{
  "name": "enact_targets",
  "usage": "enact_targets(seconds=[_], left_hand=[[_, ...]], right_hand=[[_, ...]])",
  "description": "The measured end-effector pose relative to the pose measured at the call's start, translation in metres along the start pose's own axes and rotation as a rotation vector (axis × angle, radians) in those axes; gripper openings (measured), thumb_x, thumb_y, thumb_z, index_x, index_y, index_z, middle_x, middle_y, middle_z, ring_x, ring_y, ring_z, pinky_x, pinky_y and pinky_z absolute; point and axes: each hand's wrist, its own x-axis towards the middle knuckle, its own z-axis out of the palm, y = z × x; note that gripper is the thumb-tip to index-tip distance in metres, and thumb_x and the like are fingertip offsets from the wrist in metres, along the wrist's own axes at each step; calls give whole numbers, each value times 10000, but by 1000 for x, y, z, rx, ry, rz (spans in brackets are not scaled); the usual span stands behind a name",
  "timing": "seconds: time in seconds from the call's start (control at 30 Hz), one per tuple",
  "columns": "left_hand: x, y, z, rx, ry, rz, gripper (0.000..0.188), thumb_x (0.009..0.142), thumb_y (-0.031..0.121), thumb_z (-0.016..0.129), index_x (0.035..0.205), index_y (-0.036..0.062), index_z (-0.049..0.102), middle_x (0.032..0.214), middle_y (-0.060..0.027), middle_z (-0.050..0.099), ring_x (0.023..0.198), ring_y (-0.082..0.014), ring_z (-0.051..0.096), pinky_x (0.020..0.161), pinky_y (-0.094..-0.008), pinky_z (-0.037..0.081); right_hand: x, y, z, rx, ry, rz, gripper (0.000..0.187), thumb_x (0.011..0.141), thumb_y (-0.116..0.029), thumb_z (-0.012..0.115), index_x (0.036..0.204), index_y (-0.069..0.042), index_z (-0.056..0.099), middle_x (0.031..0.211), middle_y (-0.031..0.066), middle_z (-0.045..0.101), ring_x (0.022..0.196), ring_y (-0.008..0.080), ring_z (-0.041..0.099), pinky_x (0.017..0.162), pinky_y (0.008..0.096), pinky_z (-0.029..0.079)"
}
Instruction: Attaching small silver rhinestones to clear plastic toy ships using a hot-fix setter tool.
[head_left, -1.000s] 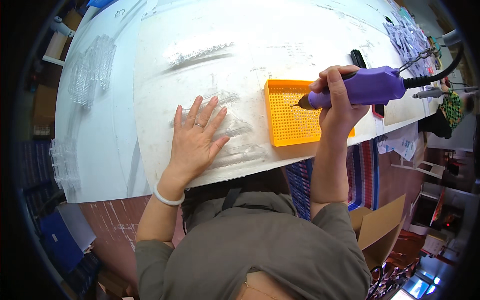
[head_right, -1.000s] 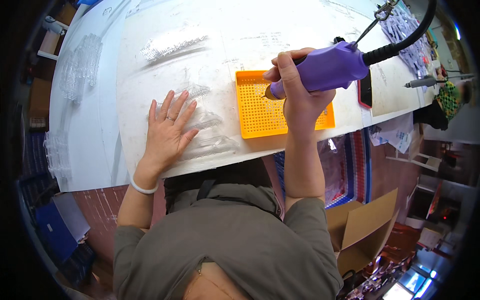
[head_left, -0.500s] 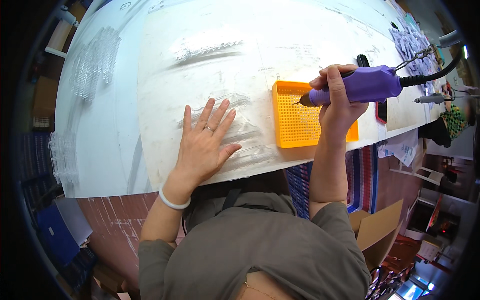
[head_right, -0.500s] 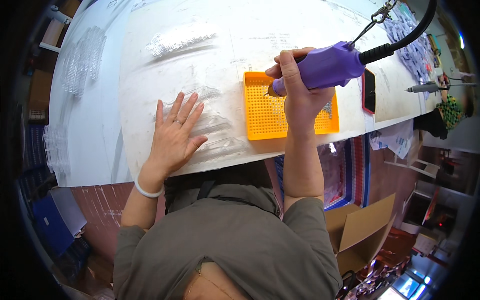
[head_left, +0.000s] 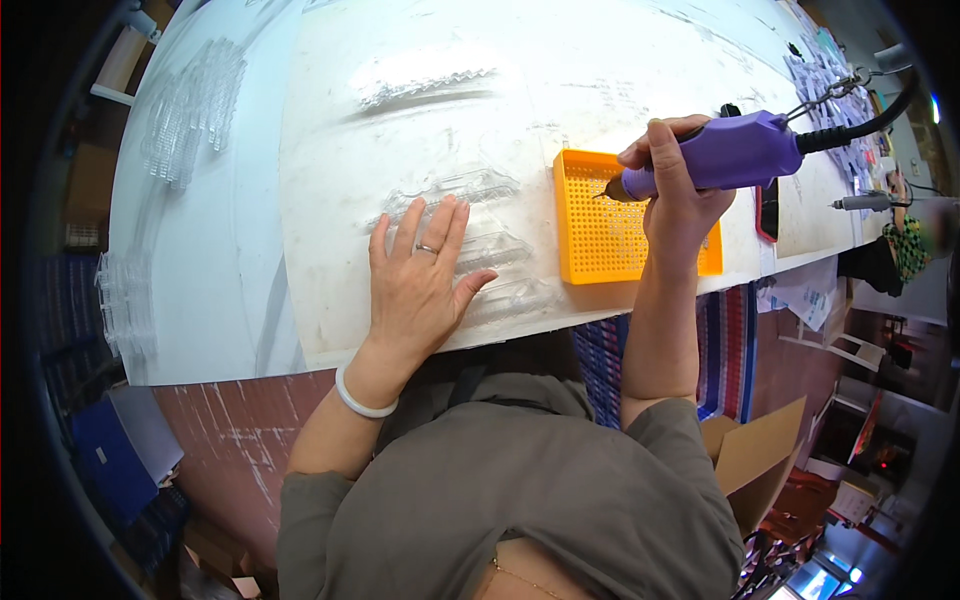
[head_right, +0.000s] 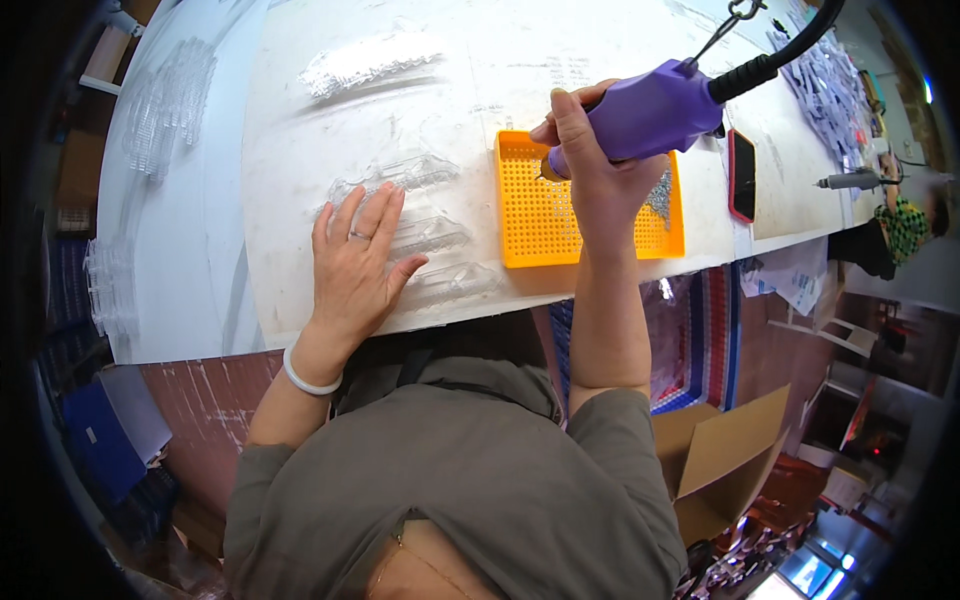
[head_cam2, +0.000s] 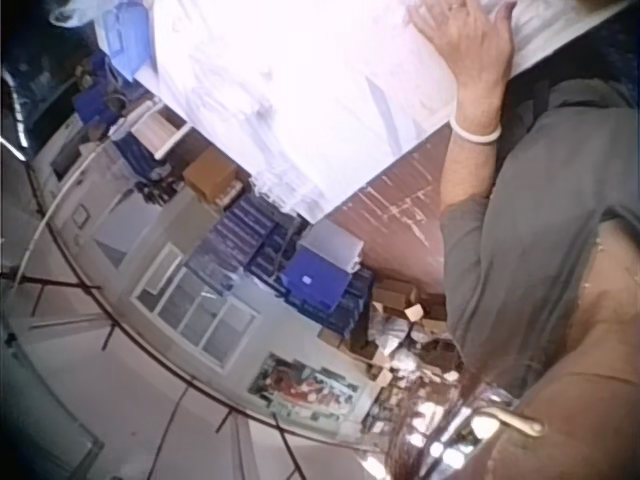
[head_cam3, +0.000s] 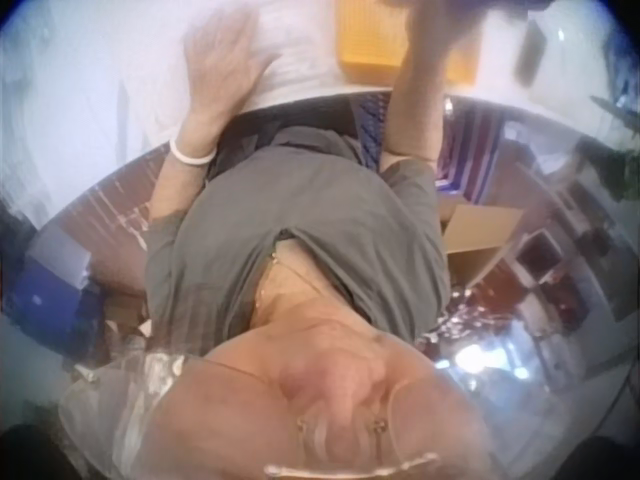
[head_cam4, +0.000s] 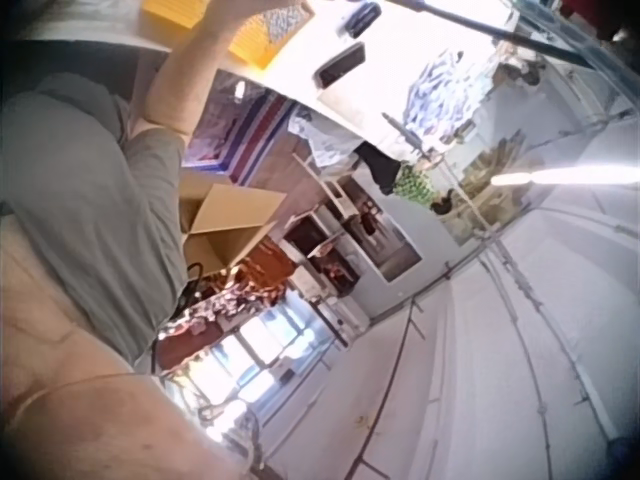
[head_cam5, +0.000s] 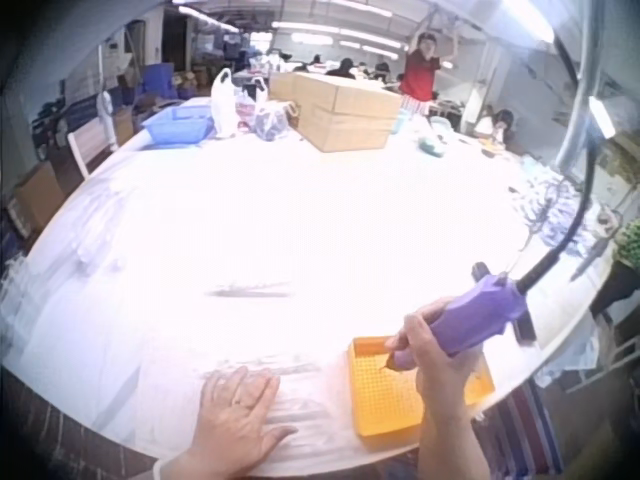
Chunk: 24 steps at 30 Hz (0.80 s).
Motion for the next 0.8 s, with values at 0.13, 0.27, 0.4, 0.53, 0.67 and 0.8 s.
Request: enact_targets(seconds=[0.13, 0.27, 0.4, 0.53, 0.67, 0.8], left_hand=[[8, 3, -2, -27, -56, -49, 661, 864, 530, 574, 1306, 39, 546, 1375, -85, 496, 1297, -300, 359, 1088, -491, 223], [9, 4, 1, -43, 38, -59, 669, 854, 544, 582, 1298, 43, 552, 1388, -90, 486, 1304, -320, 341, 1093, -501, 202], [5, 7, -1, -51, 8, -52, 702, 832, 565, 595, 1293, 37, 554, 1400, -94, 479, 1297, -341, 347, 1086, -528, 214], [4, 7, 1, -62, 18, -50, 747, 788, 577, 628, 1299, 38, 550, 1397, -96, 481, 1291, -344, 363, 1078, -547, 235], [5, 8, 0, -87, 30, -50, 773, 765, 580, 648, 1303, 35, 543, 1401, -88, 473, 1281, -352, 380, 1071, -553, 255], [5, 10, -2, -87, 14, -76, 785, 752, 578, 664, 1303, 32, 541, 1412, -82, 459, 1283, -355, 383, 1070, -557, 259]], right_hand=[[0, -2, 3, 3, 22, 24, 71, 863, 0, 650, 892, -29, 592, 701, 74, 626, 604, 164, 633, 601, 273, 528], [4, -3, -1, 92, 61, 7, 95, 850, -11, 681, 910, -12, 607, 738, 91, 659, 617, 173, 678, 576, 250, 558], [8, -25, 5, 179, 114, -33, 81, 843, 0, 667, 883, -22, 600, 721, 99, 641, 564, 171, 648, 559, 263, 554], [16, -30, 27, 268, 24, -114, 69, 852, -5, 656, 886, -23, 598, 718, 101, 642, 549, 171, 648, 546, 255, 553], [18, -14, 57, 347, -113, -140, 66, 868, -24, 662, 903, -4, 609, 730, 107, 656, 575, 170, 666, 551, 256, 559], [15, 1, 75, 339, -140, -73, 58, 869, -9, 658, 899, 1, 609, 738, 108, 656, 584, 163, 664, 561, 255, 556]])
